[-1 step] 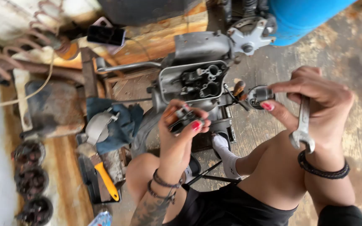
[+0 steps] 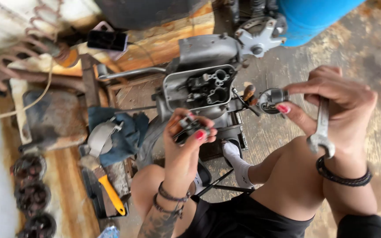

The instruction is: The person disassembles a small engine component, removes a gasket, and cleans it with a file. They then place the cleaned gasket into the engine casing.

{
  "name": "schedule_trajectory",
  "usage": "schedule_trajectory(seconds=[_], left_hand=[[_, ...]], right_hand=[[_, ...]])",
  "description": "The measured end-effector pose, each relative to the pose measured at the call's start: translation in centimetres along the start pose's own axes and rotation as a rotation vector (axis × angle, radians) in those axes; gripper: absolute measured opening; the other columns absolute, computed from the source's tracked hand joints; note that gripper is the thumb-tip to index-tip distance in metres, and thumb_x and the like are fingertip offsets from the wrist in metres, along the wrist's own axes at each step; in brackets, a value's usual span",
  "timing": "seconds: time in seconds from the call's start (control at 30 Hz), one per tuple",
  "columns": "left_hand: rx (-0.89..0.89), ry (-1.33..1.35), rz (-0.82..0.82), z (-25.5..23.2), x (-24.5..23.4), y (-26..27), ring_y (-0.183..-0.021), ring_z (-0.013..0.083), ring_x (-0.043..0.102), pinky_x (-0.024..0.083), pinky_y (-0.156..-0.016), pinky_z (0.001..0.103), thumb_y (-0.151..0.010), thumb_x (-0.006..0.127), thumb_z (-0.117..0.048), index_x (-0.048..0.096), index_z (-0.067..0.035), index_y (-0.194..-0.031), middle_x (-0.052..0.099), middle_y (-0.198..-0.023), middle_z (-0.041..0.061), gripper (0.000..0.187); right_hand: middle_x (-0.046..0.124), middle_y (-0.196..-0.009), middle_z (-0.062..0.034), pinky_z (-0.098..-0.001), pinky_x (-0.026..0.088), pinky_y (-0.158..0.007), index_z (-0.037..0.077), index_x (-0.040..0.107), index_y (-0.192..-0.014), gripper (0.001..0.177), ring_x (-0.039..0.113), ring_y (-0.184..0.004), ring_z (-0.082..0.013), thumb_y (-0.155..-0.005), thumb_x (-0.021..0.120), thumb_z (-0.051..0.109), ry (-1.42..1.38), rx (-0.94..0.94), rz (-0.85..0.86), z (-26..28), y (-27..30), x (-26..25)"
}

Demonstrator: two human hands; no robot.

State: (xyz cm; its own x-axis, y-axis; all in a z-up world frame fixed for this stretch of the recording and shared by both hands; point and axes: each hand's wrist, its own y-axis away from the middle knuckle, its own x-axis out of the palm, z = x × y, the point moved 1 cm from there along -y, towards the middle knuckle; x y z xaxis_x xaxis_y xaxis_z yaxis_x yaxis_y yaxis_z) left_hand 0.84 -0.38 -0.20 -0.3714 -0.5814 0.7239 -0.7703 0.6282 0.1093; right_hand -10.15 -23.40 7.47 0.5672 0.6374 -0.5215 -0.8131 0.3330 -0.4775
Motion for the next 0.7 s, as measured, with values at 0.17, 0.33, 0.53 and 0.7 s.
schedule_trajectory(seconds=[0.17, 0.33, 0.53, 0.7], left_hand=[[-0.176, 0.353, -0.115, 1.0, -1.2, 0.4, -0.093, 0.0327, 0.065, 0.064, -0.074, 0.034, -0.098, 0.066, -0.011, 0.057, -0.005, -0.122, 0.064, -0.110, 0.026, 0.026], [-0.331, 0.389, -0.093, 2.8, 0.2, 0.0, -0.095, 0.0347, 0.065, 0.063, -0.070, 0.032, -0.092, 0.071, -0.011, 0.052, -0.003, -0.121, 0.061, -0.113, 0.027, 0.035], [-0.423, 0.264, -0.132, 4.8, -1.7, -0.4, -0.095, 0.0340, 0.062, 0.056, -0.062, 0.032, -0.086, 0.076, -0.019, 0.049, -0.011, -0.113, 0.058, -0.108, 0.020, 0.039], [-0.662, 0.732, 0.328, 8.9, -12.5, -1.0, -0.118, 0.0524, 0.054, 0.059, -0.081, 0.068, -0.105, 0.062, -0.038, 0.054, -0.013, -0.123, 0.053, -0.128, 0.024, 0.032]], right_hand=[[0.051, -0.062, -0.0057, -0.0340, 0.036, -0.072, -0.006, 0.075, -0.102, 0.026, 0.041, -0.059, -0.0159, -0.090, 0.081, 0.017, 0.110, 0.053, 0.071, -5.0, 0.9, -2.3], [0.050, -0.074, -0.0006, -0.0252, 0.023, -0.060, -0.001, 0.072, -0.110, 0.023, 0.031, -0.061, -0.0072, -0.093, 0.075, 0.014, -0.118, 0.346, 0.009, -15.3, 5.9, -1.7], [0.075, -0.096, -0.0107, -0.0193, 0.043, -0.056, -0.001, 0.075, -0.112, 0.022, 0.058, -0.067, -0.0080, -0.093, 0.081, 0.008, -0.003, 0.595, -0.168, -28.5, 12.0, 0.0], [0.079, -0.095, -0.0102, -0.0251, 0.059, -0.067, 0.004, 0.080, -0.107, 0.028, 0.072, -0.079, -0.0138, -0.088, 0.087, 0.023, 0.216, 0.855, -0.198, -40.8, 18.4, 3.5]])
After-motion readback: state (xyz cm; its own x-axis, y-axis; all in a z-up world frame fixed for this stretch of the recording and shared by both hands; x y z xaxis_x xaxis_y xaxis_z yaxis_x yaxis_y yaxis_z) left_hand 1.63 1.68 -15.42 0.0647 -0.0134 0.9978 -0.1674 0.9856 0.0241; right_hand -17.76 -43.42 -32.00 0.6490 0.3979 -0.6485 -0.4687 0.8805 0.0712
